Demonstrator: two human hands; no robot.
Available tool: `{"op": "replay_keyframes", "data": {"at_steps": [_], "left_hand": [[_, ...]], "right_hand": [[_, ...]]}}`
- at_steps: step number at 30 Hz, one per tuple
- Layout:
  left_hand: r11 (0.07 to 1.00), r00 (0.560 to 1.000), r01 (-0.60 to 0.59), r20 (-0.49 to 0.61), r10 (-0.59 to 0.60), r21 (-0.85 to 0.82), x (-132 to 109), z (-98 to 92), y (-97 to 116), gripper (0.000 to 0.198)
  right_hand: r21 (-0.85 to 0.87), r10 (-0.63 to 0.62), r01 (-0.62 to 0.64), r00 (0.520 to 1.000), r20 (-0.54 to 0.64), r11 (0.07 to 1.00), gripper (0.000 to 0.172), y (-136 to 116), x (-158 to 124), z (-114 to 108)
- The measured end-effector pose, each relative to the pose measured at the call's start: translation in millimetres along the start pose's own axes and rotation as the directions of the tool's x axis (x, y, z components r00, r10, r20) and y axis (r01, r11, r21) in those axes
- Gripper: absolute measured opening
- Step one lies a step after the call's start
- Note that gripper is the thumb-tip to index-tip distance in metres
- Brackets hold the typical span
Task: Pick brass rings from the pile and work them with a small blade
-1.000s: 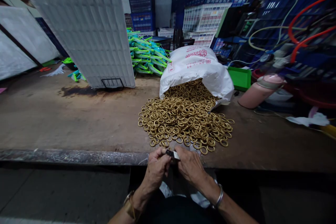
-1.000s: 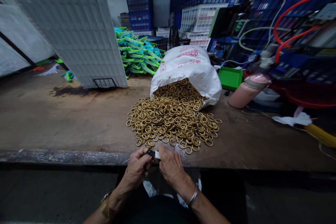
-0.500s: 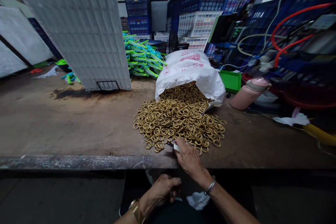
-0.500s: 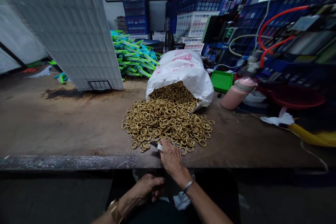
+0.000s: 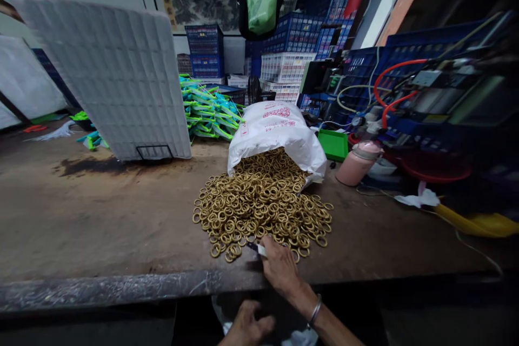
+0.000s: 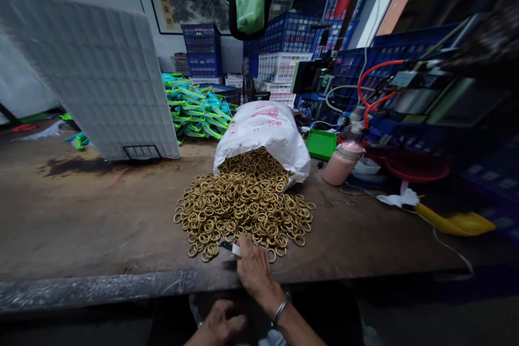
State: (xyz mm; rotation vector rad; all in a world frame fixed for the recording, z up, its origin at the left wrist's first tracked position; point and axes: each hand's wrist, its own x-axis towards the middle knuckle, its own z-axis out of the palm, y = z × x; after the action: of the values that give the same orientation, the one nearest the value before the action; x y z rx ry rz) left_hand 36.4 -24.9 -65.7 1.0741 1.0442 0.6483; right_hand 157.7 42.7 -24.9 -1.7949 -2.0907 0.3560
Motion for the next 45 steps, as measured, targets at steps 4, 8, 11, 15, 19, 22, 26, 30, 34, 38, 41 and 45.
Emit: {"op": "replay_keyframes", "data": {"at_steps": [4,8,11,15,19,22,26,30,34,38,41,45], "left_hand": [[0.997,0.994,-0.048,-0.104,0.041,-0.065,-12.8,1.2,27.3,0.019],[0.983,0.913,-0.172,-0.385,0.135,-0.063,-9.7,-7.5,65.4,0.034],[0.981,0.92,-0.188,-0.359,0.156,-0.056,-2.5,-11.8,80.5,0.036],[0.99,0.949,-0.12,-0.301,0.091,-0.077,3.0,-11.8,79.6,0.028],[0.989,0.946,-0.121,-0.313,0.088,-0.087,3.5,-10.9,75.2,0.028],[0.988,0.942,-0.118,-0.327,0.079,-0.1,3.3,-10.5,75.6,0.032],[0.985,0.958,-0.109,-0.279,0.069,-0.13,3.6,-11.1,74.8,0.037],[0.976,0.984,-0.083,-0.172,0.048,-0.203,5.2,-12.7,70.2,0.035],[0.966,0.99,-0.05,-0.138,0.015,-0.254,6.2,-12.5,67.1,0.033],[0.945,0.993,-0.08,-0.111,0.047,-0.317,4.8,-11.4,68.3,0.031],[0.935,0.995,-0.066,-0.098,0.034,-0.348,2.8,-10.5,71.2,0.034],[0.934,0.991,-0.064,-0.13,0.02,-0.352,0.3,-9.8,75.5,0.035]], "right_hand": [[0.375,-0.026,-0.02,0.993,0.117,0.927,0.017,9.3,2.3,-17.0],[0.663,-0.109,-0.064,0.97,0.216,0.746,0.02,11.4,0.0,-30.7],[0.744,-0.153,-0.123,0.944,0.292,0.657,0.022,10.0,-4.1,-32.6],[0.789,-0.161,-0.201,0.922,0.354,0.581,0.023,9.0,-7.5,-27.3],[0.789,-0.075,-0.211,0.948,0.308,0.576,0.024,7.8,-9.3,-18.3],[0.808,-0.052,-0.229,0.951,0.305,0.544,0.027,4.7,-9.9,-12.4],[0.808,-0.017,-0.25,0.952,0.305,0.534,0.026,0.7,-7.0,-10.2],[0.799,-0.009,-0.234,0.958,0.287,0.554,0.023,0.8,-2.9,-12.6],[0.795,0.0,-0.231,0.96,0.279,0.562,0.02,1.3,-2.1,-17.2],[0.78,0.037,-0.247,0.96,0.277,0.575,0.017,1.0,-3.4,-20.3],[0.774,0.022,-0.241,0.959,0.281,0.586,0.015,2.6,-4.0,-19.1],[0.714,0.028,-0.177,0.976,0.215,0.677,0.017,5.8,-5.6,-17.8]]}}
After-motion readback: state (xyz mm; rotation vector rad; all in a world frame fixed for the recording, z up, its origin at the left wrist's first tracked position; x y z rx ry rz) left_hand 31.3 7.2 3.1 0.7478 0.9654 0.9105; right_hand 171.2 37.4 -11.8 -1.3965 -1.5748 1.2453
